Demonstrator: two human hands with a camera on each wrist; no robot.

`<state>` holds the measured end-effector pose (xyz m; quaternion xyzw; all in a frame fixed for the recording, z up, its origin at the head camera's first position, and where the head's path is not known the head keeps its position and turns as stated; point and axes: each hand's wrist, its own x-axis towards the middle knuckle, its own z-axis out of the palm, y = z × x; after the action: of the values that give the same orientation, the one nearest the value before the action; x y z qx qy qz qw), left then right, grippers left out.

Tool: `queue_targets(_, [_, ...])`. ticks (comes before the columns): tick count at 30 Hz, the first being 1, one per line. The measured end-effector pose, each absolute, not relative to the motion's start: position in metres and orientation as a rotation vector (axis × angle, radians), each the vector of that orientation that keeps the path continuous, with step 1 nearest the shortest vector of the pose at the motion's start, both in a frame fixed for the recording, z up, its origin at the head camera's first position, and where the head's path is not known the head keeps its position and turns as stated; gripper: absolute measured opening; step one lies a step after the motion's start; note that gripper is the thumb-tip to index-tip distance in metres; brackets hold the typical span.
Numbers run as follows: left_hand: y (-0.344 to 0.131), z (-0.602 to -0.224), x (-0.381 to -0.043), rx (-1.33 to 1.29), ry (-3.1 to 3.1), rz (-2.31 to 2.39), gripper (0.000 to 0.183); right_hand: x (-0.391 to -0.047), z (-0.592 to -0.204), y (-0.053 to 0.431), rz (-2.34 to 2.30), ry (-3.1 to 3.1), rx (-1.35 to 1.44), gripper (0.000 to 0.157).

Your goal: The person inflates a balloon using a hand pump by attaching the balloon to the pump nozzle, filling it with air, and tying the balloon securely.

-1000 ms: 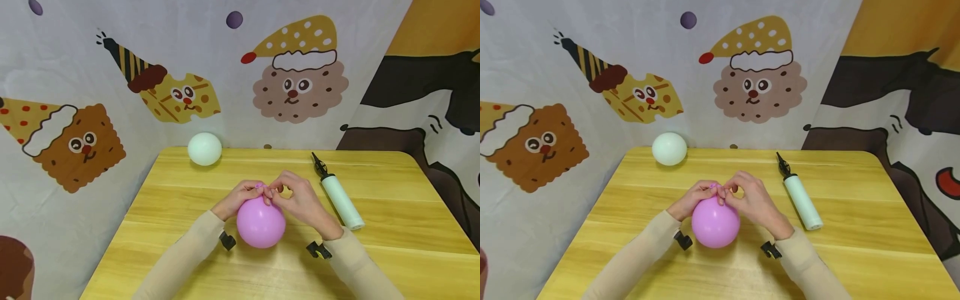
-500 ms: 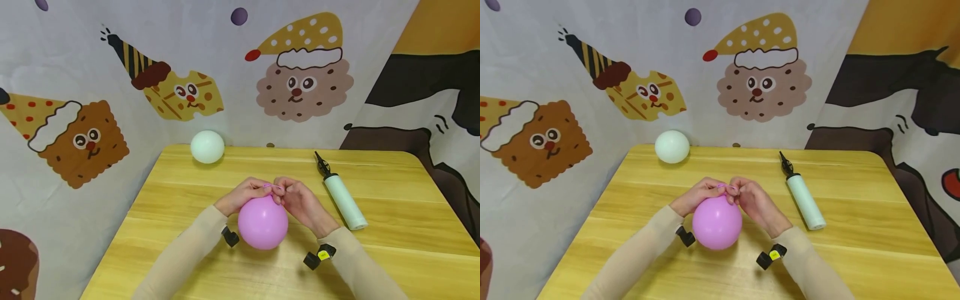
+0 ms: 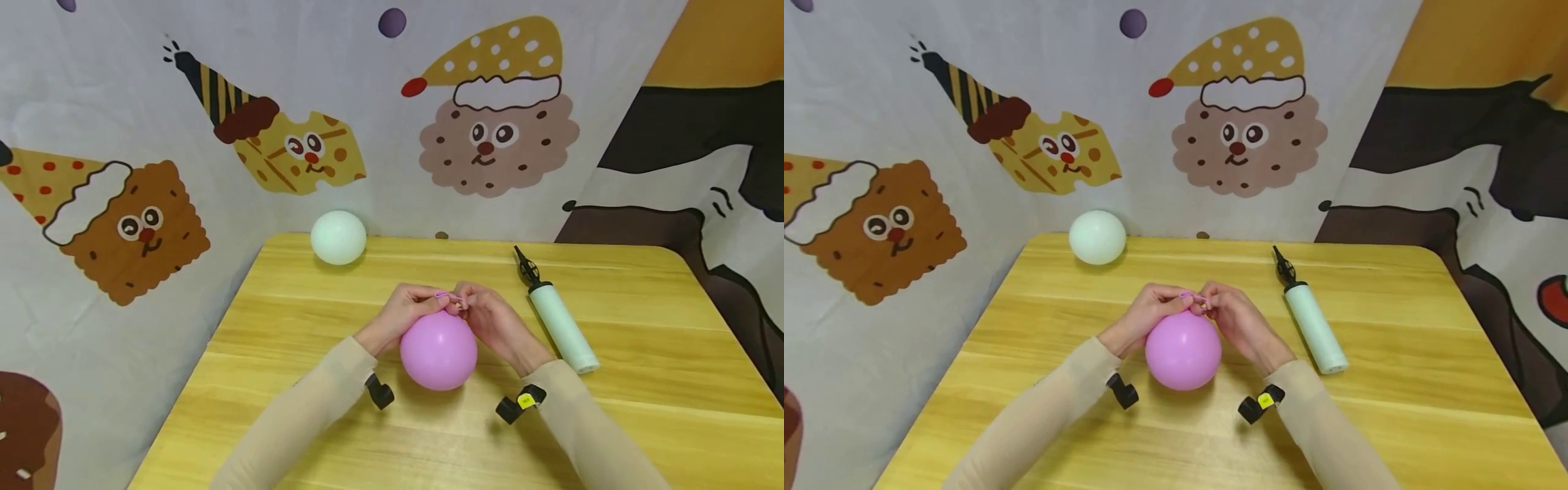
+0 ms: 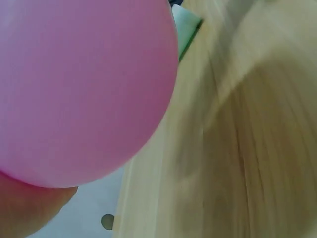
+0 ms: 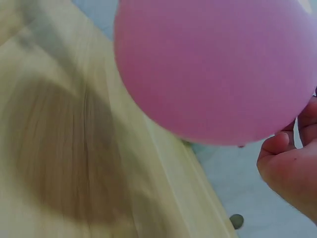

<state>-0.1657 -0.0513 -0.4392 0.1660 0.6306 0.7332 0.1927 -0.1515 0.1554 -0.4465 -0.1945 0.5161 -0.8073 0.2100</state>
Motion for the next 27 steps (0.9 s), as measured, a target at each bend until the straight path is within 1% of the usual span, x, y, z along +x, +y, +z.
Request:
queue_targets(6, [-0.053,-0.441,-0.166,0.338,1.770,2.098,0.028,-0.145,-0.447,0.161,-2.134,1.641,-0.609,0.017])
queue_targets(9, [-0.052,-0.440,-0.166,0.318,1.768,2.096,0.028,-0.141,-0.445,0.160,-2.134,1.773,-0.611,0.020])
queue_targets(12, [-0.051,-0.440,-0.165,0.337,1.779,2.104,0.026,-0.139,-0.441,0.156,-2.226,1.865,-0.527,0.017])
queue_targets(15, [-0.048,-0.440,-0.164,0.397,1.819,2.114,0.025,-0.139,-0.436,0.152,-2.289,2.002,-0.418,0.010])
queue_targets(17, [-0.047,-0.440,-0.163,0.440,1.854,2.119,0.025,-0.140,-0.434,0.150,-2.252,2.166,-0.354,0.007])
queue_targets(20, [-0.046,-0.439,-0.161,0.480,1.887,2.124,0.025,-0.141,-0.430,0.149,-2.131,2.449,-0.326,0.009])
queue_targets(22, [-0.047,-0.440,-0.160,0.478,1.904,2.125,0.025,-0.140,-0.429,0.149,-2.040,2.646,-0.366,0.012])
queue_targets(24, [-0.048,-0.441,-0.160,0.462,1.902,2.127,0.025,-0.139,-0.429,0.150,-1.956,2.828,-0.476,0.016])
queue_targets(27, [-0.050,-0.442,-0.159,0.406,1.869,2.128,0.024,-0.138,-0.431,0.151,-1.807,3.102,-0.775,0.017])
